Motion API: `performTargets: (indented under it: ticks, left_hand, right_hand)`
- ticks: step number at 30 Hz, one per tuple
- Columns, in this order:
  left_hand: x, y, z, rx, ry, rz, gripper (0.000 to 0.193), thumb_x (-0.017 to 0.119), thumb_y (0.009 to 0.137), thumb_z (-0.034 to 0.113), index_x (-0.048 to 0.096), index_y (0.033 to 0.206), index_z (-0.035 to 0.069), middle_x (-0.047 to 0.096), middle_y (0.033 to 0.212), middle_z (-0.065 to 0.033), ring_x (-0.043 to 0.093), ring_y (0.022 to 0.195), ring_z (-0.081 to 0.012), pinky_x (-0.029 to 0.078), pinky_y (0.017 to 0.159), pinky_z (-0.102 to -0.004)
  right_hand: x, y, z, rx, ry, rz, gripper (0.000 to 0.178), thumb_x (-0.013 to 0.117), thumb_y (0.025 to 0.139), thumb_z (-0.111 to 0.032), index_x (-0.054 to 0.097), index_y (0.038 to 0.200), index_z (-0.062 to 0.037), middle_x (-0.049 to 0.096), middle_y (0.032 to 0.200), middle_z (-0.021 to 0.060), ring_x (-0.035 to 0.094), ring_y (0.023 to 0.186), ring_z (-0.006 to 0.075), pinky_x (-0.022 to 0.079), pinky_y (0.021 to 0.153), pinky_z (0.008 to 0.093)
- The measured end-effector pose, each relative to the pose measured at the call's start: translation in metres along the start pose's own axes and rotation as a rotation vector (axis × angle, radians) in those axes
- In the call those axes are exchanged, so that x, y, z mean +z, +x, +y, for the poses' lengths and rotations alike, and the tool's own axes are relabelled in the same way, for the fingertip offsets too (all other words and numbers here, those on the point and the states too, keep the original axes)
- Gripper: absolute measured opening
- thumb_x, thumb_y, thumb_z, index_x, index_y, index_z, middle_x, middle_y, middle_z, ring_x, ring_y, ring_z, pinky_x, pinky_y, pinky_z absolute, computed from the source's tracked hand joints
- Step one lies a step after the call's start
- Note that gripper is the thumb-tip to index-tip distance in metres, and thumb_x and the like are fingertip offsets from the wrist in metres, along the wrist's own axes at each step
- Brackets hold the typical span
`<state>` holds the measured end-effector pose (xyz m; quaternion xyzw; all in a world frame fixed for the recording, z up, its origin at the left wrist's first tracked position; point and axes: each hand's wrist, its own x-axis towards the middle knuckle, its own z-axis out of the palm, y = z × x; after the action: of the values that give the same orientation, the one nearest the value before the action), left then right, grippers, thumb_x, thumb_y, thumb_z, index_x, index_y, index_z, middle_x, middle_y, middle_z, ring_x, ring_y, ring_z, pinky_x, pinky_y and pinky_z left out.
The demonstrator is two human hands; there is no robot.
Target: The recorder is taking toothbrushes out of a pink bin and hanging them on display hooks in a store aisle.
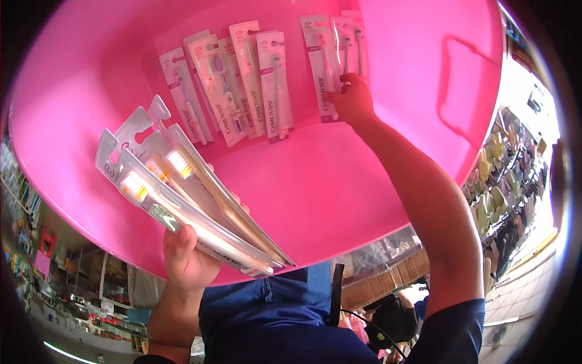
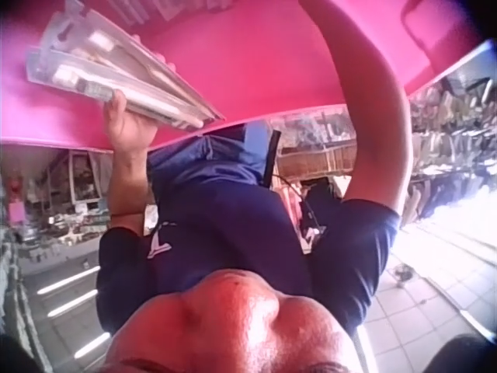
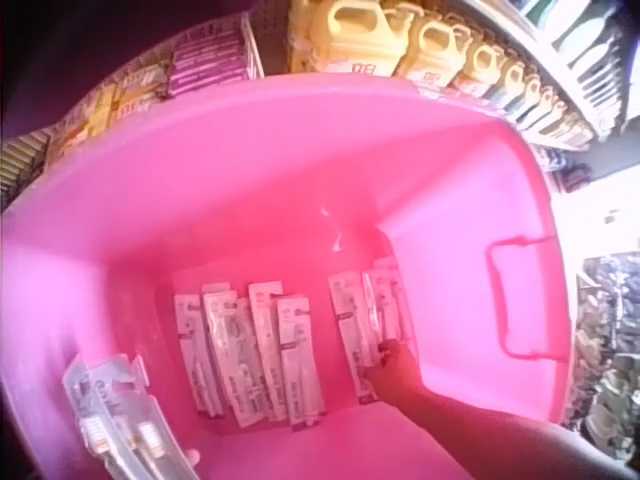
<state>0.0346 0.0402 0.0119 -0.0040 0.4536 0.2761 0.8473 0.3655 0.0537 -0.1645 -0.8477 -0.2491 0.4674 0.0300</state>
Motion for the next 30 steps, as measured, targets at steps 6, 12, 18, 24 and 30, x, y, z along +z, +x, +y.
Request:
performTargets:
  ticks: [6, 12, 18, 24, 30]
  left_hand:
    - [-0.014, -0.011, -0.013, 0.049, -0.004, -0.031, 0.073, 0.058, 0.093, 0.040, 0.026, 0.148, 0.003, 0.046, 0.136, -0.0252, 0.050, 0.125, -0.0399, 0.041, 0.106, -0.0540]
    - [-0.009, -0.006, -0.014, 0.003, -0.034, -0.003, 0.072, 0.058, 0.093, 0.039, 0.026, 0.148, 0.004, 0.047, 0.135, -0.0253, 0.049, 0.125, -0.0409, 0.041, 0.106, -0.0535]
    - [-0.001, 0.000, -0.013, 0.016, -0.035, -0.033, 0.070, 0.057, 0.094, 0.037, 0.027, 0.147, 0.004, 0.048, 0.134, -0.0251, 0.049, 0.125, -0.0410, 0.041, 0.106, -0.0534]
    - [0.010, 0.007, -0.009, -0.007, -0.004, -0.065, 0.069, 0.057, 0.094, 0.036, 0.028, 0.147, 0.004, 0.047, 0.135, -0.0257, 0.048, 0.126, -0.0407, 0.040, 0.107, -0.0536]
    - [0.020, 0.011, -0.011, -0.019, -0.031, -0.064, 0.066, 0.055, 0.095, 0.036, 0.029, 0.146, 0.003, 0.049, 0.134, -0.0261, 0.051, 0.123, -0.0403, 0.041, 0.106, -0.0537]
  right_hand:
    - [-0.019, -0.003, 0.010, -0.065, -0.204, -0.228, 0.040, 0.074, 0.080, -0.025, 0.065, 0.109, 0.0016, 0.067, 0.102, 0.0206, 0.066, 0.098, 0.0315, 0.053, 0.082, 0.0394]
    - [-0.018, -0.003, 0.001, -0.037, -0.450, 0.256, 0.057, 0.071, 0.083, -0.028, 0.048, 0.127, 0.0007, 0.051, 0.122, 0.0169, 0.052, 0.115, 0.0325, 0.048, 0.091, 0.0453]
    - [0.002, 0.009, 0.008, 0.000, -0.363, 0.330, 0.068, 0.076, 0.079, -0.031, 0.044, 0.130, -0.0006, 0.048, 0.123, 0.0198, 0.046, 0.117, 0.0359, 0.043, 0.098, 0.0442]
    - [0.001, 0.013, -0.004, 0.012, -0.238, 0.322, 0.074, 0.085, 0.066, -0.026, 0.045, 0.122, 0.0014, 0.050, 0.118, 0.0207, 0.050, 0.111, 0.0356, 0.045, 0.094, 0.0417]
    - [-0.007, 0.016, -0.013, 0.031, -0.041, 0.255, 0.077, 0.086, 0.064, -0.022, 0.043, 0.124, 0.0008, 0.059, 0.111, 0.0204, 0.061, 0.103, 0.0330, 0.050, 0.086, 0.0418]
